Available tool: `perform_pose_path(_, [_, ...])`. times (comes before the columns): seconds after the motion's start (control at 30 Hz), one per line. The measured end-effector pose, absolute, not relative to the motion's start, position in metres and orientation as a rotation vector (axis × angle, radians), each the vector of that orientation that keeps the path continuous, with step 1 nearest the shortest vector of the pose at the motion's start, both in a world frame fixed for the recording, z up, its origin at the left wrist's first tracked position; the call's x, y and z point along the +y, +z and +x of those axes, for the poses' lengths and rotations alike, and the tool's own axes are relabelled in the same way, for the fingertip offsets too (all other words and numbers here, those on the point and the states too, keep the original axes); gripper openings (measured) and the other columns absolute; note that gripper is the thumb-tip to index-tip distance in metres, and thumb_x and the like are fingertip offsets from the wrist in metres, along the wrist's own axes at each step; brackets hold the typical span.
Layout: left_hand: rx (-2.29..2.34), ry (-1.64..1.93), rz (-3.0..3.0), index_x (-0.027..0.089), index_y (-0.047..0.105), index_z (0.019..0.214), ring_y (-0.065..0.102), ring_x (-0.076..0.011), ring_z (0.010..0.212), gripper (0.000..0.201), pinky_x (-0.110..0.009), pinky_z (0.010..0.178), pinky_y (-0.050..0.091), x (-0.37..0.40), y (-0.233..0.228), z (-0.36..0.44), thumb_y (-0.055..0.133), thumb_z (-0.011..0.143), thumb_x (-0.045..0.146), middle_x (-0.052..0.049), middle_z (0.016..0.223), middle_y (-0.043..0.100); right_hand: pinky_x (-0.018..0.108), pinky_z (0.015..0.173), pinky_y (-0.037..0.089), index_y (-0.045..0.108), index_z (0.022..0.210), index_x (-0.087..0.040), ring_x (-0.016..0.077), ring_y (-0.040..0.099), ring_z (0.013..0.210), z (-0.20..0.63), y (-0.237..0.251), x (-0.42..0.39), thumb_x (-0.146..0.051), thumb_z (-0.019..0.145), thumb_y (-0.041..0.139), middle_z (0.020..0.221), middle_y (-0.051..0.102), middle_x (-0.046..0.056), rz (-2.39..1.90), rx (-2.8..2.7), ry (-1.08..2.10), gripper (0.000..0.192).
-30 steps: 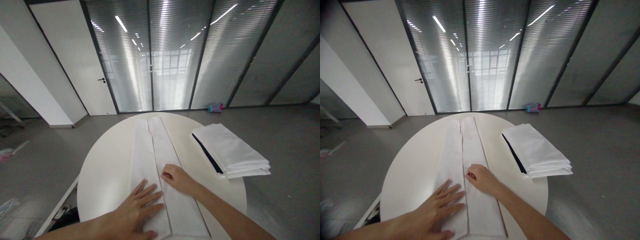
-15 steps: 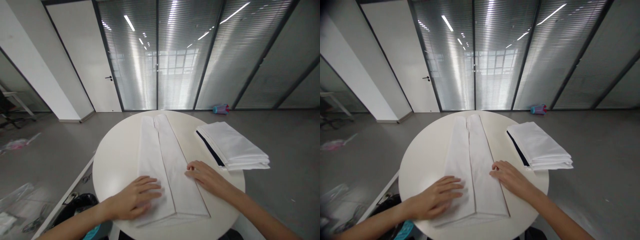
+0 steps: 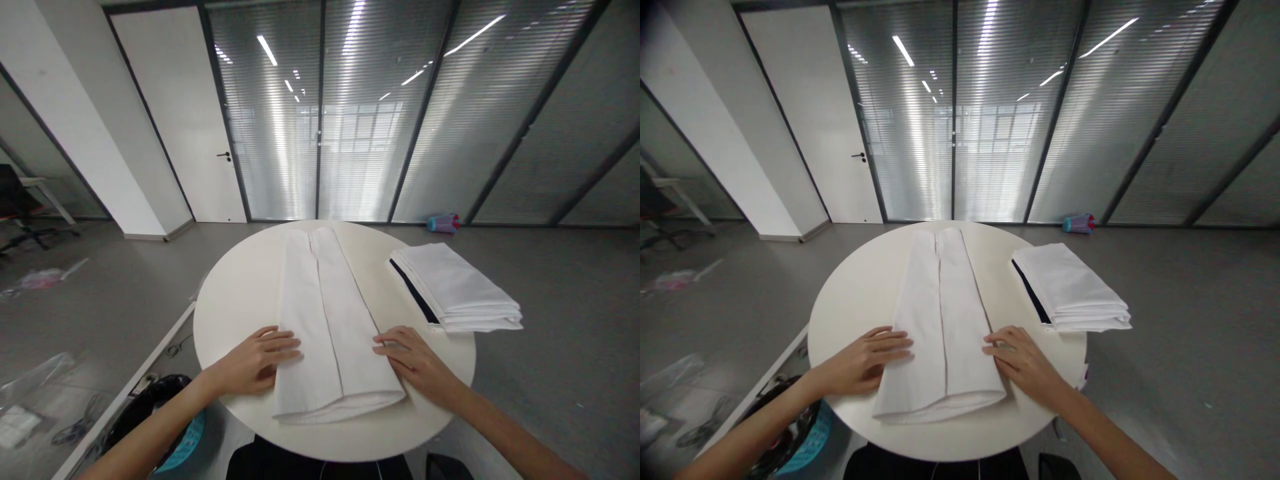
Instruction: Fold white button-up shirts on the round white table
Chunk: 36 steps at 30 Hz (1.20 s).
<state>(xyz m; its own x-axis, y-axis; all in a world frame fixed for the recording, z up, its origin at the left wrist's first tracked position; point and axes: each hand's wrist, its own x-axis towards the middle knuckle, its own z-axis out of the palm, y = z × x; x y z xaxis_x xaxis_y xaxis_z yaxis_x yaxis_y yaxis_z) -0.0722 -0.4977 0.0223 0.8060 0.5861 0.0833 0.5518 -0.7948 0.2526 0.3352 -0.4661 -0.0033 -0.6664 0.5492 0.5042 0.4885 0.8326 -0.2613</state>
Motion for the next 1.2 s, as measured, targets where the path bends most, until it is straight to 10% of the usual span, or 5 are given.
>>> perform_pose_path(0.67, [0.992, 0.337, 2.695, 0.031, 0.055, 0.14, 0.042, -0.0269, 0.142, 0.053, -0.05, 0.116, 0.031, -0.491, 0.02, -0.08, 0.049, 0.09, 0.014, -0.004, 0.148, 0.052, 0.047, 0.109, 0.042, 0.067, 0.124, -0.023, 0.0241, 0.052, 0.131, 0.324, -0.003, -0.429, -0.018, 0.095, 0.05, 0.132, 0.065, 0.009, -0.77, -2.569, 0.29, 0.034])
perform_pose_path(0.8, [1.054, 0.481, 2.306, 0.02, 0.073, 0.106, 0.067, -0.0259, 0.106, 0.031, -0.04, 0.094, 0.05, -0.457, 0.028, -0.078, 0.045, 0.096, 0.028, -0.008, 0.108, 0.074, 0.042, 0.094, 0.051, 0.073, 0.104, -0.019, 0.0237, 0.066, 0.104, 0.309, 0.007, -0.406, -0.026, 0.095, 0.044, 0.11, 0.073, 0.01, -0.978, -2.363, 0.648, 0.031])
perform_pose_path(0.93, [1.365, 0.589, 1.627, 0.014, 0.061, 0.069, 0.057, -0.0155, 0.051, 0.049, -0.026, 0.049, 0.046, -0.405, 0.022, -0.077, 0.054, 0.089, 0.058, -0.004, 0.059, 0.059, 0.033, 0.067, 0.05, 0.067, 0.08, -0.015, 0.0211, 0.065, 0.072, 0.288, 0.007, -0.375, -0.038, 0.089, 0.05, 0.081, 0.072, 0.009, -1.284, -2.01, 0.854, 0.03])
perform_pose_path(1.2, [1.352, 0.653, 1.245, 0.012, 0.057, 0.108, 0.054, -0.0103, 0.046, 0.058, -0.02, 0.04, 0.041, -0.383, 0.003, -0.079, 0.072, 0.077, 0.058, 0.0, 0.066, 0.06, 0.025, 0.05, 0.033, 0.048, 0.13, -0.013, 0.0138, 0.047, 0.046, 0.277, 0.003, -0.375, -0.038, 0.081, 0.054, 0.053, 0.055, -0.007, -1.508, -1.728, 0.94, 0.056])
